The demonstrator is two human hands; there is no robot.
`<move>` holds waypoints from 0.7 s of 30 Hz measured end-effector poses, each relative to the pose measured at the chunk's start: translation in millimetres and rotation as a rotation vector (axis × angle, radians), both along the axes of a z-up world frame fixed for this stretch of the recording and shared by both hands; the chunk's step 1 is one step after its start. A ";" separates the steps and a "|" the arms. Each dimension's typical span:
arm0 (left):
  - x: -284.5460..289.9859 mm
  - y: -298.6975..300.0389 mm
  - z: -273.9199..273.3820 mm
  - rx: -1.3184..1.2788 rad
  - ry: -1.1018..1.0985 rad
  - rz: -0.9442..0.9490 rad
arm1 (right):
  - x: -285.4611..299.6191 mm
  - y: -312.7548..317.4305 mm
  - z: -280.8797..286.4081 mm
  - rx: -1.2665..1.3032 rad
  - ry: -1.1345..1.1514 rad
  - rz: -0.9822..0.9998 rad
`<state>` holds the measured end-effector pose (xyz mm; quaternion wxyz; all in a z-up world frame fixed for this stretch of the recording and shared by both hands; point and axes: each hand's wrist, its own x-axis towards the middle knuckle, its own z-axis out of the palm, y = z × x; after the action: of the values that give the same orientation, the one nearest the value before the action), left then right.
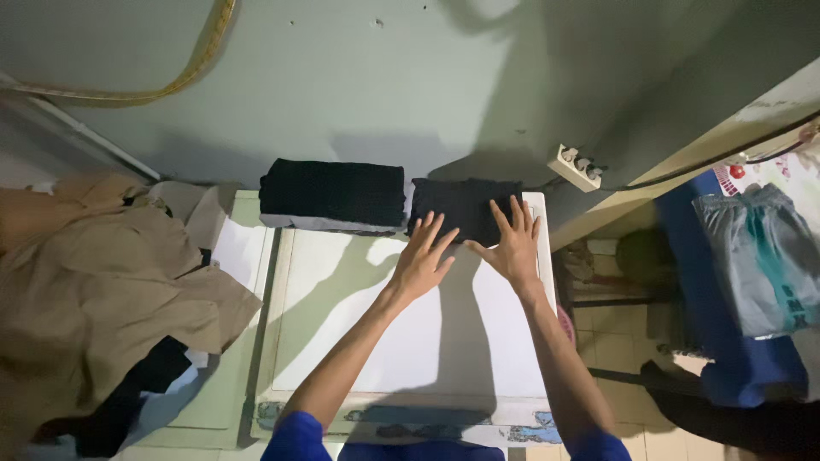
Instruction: The person folds a pair of black pants and then a pair of beige pants on a white surface. The person smooths and aligns the garments before folding them into compact rectangles and placing them on a stack.
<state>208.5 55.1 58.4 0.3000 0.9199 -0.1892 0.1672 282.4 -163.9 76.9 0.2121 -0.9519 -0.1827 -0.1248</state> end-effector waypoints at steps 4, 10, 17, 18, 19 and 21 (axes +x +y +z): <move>-52.9 7.8 10.8 -0.265 0.003 0.083 | -31.8 -0.4 -4.3 0.149 -0.114 0.031; -149.4 17.9 -12.7 -0.621 0.129 0.276 | -122.2 0.9 -16.0 0.501 0.018 0.075; -240.1 14.9 -37.7 -0.862 0.262 0.414 | -197.6 10.0 -40.9 0.676 0.490 -0.008; -247.1 14.8 -36.8 -0.904 0.254 0.410 | -205.5 11.6 -43.3 0.745 0.511 -0.007; -254.0 14.7 -34.9 -0.945 0.247 0.406 | -214.3 14.5 -45.3 0.814 0.533 -0.007; -264.1 15.8 -28.3 -0.982 0.246 0.414 | -224.6 19.8 -46.4 0.916 0.562 0.005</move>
<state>-55.7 70.9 30.0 0.6748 0.7026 0.1324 0.1828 57.8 -144.1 30.5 0.6466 -0.7583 -0.0480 0.0681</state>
